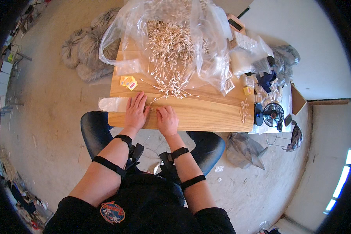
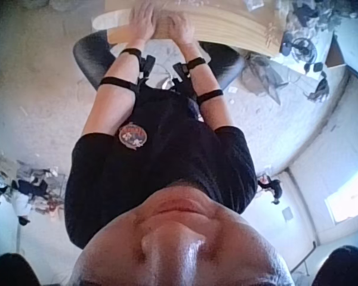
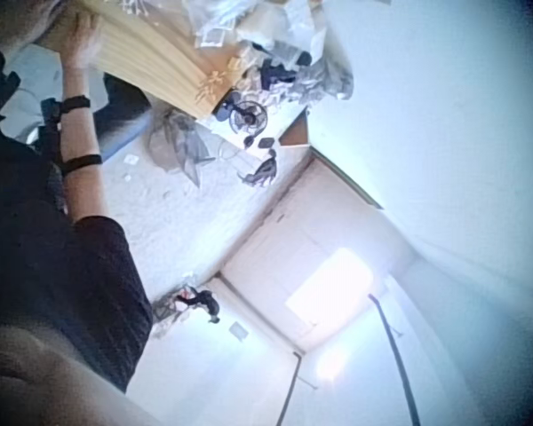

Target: Sorting and packaging small wooden matches or sticks into small clear plastic bags.

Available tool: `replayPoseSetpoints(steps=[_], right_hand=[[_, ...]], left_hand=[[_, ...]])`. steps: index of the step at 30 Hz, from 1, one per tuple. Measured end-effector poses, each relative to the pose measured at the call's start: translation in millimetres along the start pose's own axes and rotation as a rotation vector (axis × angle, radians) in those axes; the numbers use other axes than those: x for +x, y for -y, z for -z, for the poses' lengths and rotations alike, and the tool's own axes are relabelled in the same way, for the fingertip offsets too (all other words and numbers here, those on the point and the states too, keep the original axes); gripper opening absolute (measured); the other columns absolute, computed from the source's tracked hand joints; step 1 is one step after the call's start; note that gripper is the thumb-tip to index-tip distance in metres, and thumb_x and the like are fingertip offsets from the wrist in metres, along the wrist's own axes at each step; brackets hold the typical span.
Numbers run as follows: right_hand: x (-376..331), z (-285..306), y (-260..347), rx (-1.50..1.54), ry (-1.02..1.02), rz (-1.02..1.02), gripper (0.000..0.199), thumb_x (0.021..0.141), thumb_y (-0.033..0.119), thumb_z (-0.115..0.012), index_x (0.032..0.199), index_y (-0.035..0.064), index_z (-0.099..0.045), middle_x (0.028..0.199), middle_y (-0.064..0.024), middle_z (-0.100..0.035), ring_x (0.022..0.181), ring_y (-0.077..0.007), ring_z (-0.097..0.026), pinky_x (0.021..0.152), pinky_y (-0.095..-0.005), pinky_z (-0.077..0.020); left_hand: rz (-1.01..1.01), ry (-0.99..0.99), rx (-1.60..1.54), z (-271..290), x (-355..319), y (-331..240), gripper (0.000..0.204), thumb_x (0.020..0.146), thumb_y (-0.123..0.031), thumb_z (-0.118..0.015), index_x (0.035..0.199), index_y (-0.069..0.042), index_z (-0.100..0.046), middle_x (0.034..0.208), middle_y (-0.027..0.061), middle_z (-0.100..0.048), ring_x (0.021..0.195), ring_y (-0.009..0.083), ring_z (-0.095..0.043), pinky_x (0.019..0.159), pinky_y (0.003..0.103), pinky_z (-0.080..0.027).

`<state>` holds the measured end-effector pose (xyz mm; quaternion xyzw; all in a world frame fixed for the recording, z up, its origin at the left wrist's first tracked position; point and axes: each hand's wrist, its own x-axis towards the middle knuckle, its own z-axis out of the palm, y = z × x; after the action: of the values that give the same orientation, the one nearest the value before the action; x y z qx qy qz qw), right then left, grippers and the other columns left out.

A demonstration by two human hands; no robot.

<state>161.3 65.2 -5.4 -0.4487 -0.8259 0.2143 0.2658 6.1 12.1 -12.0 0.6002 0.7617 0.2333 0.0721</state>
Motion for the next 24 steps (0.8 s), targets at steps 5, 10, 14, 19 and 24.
replayPoseSetpoints(steps=[5,10,14,19,24], right_hand=[[24,2,4,0.102,-0.055,-0.033,0.009,0.082,0.01,-0.066,0.092,0.01,-0.067,0.094,-0.0099,-0.061,0.086,-0.0313,-0.061,0.073,-0.0418,-0.051],[53,3,7,-0.059,0.097,0.249,0.01,0.08,0.009,-0.065,0.089,0.0089,-0.067,0.096,-0.0084,-0.06,0.092,-0.0297,-0.06,0.077,-0.04,-0.0513],[60,9,1,-0.128,0.179,0.286,0.006,0.079,0.011,-0.065,0.085,0.0082,-0.066,0.094,-0.008,-0.059,0.092,-0.0291,-0.059,0.077,-0.0396,-0.0508],[45,21,-5,-0.217,0.188,0.253,0.006,0.08,0.012,-0.068,0.081,0.008,-0.064,0.087,-0.0083,-0.059,0.088,-0.0291,-0.059,0.073,-0.0414,-0.0494],[33,21,-6,-0.234,0.124,0.145,0.005,0.079,0.012,-0.067,0.079,0.009,-0.063,0.084,-0.0088,-0.059,0.085,-0.0296,-0.059,0.072,-0.0408,-0.0497]], left_hand=[[0.012,-0.009,0.002,1,0,0,0.052,0.091,-0.029,-0.06,0.136,-0.006,-0.049,0.15,0.0087,-0.041,0.141,0.0255,-0.035,0.117,0.049,-0.022],[0.025,-0.004,-0.019,-2,-2,0,0.051,0.089,-0.029,-0.061,0.134,-0.006,-0.051,0.149,0.0096,-0.043,0.14,0.0262,-0.036,0.116,0.049,-0.023],[0.024,-0.012,-0.025,-3,0,0,0.051,0.088,-0.028,-0.061,0.133,-0.005,-0.052,0.149,0.0097,-0.043,0.14,0.0264,-0.036,0.116,0.049,-0.023],[0.034,0.001,-0.013,1,1,-1,0.051,0.089,-0.031,-0.061,0.133,-0.005,-0.053,0.149,0.0086,-0.043,0.139,0.0253,-0.037,0.115,0.049,-0.025],[0.019,-0.013,-0.015,1,1,-2,0.049,0.089,-0.031,-0.061,0.132,-0.007,-0.055,0.149,0.0095,-0.042,0.139,0.0262,-0.037,0.115,0.049,-0.025]])
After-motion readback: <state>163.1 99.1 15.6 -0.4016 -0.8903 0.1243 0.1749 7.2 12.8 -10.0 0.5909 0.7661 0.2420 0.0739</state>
